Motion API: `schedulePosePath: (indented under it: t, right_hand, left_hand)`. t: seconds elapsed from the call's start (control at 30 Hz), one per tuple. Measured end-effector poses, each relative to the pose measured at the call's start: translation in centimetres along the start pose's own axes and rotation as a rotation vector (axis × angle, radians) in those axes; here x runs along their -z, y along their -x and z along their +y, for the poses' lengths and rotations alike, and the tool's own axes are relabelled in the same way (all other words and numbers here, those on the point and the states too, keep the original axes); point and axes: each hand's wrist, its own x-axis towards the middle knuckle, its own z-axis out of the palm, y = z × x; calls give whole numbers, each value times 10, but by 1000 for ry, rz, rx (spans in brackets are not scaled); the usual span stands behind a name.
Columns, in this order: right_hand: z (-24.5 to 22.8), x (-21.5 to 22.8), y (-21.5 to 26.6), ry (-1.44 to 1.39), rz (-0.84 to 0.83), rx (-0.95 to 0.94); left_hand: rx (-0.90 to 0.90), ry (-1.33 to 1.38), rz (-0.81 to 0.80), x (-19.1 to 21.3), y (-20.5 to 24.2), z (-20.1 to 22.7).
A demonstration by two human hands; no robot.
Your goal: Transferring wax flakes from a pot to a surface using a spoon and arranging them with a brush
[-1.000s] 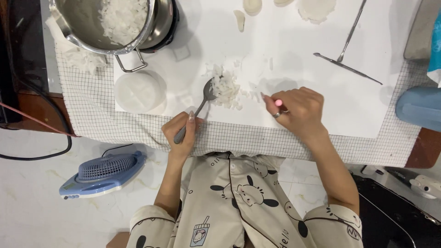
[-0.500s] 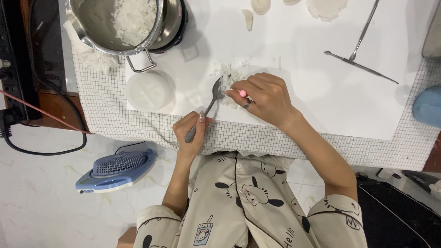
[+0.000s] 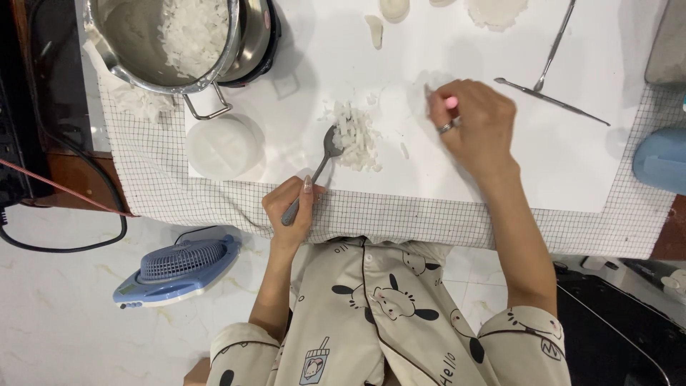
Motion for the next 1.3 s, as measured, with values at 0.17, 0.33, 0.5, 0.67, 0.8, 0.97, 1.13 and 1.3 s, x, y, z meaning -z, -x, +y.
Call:
schedulePosePath:
  t: [0.17, 0.33, 0.5, 0.67, 0.8, 0.97, 1.13, 1.3]
  right_hand:
    - [-13, 4, -4, -367, -89, -27]
    - [24, 24, -5, -162, 47, -25]
    - [1, 7, -3, -176, -73, -29]
    - [-32, 12, -5, -431, -178, -85]
    - [-7, 30, 9, -309, -96, -96]
    - [-9, 26, 10, -93, -58, -113]
    - [-40, -1, 12, -335, -126, -118]
    - [-30, 21, 8, -381, -97, -67]
  left_hand:
    - [-3, 35, 14, 0, 1, -4]
    - [-23, 68, 19, 1, 3, -5]
    - [-10, 71, 10, 2, -1, -2]
    - [-9, 77, 14, 3, -1, 0]
    - [-4, 86, 17, 5, 0, -3]
    - [-9, 99, 22, 5, 0, -4]
    - [-2, 53, 13, 5, 2, -7]
    - [-22, 55, -6, 8, 1, -5]
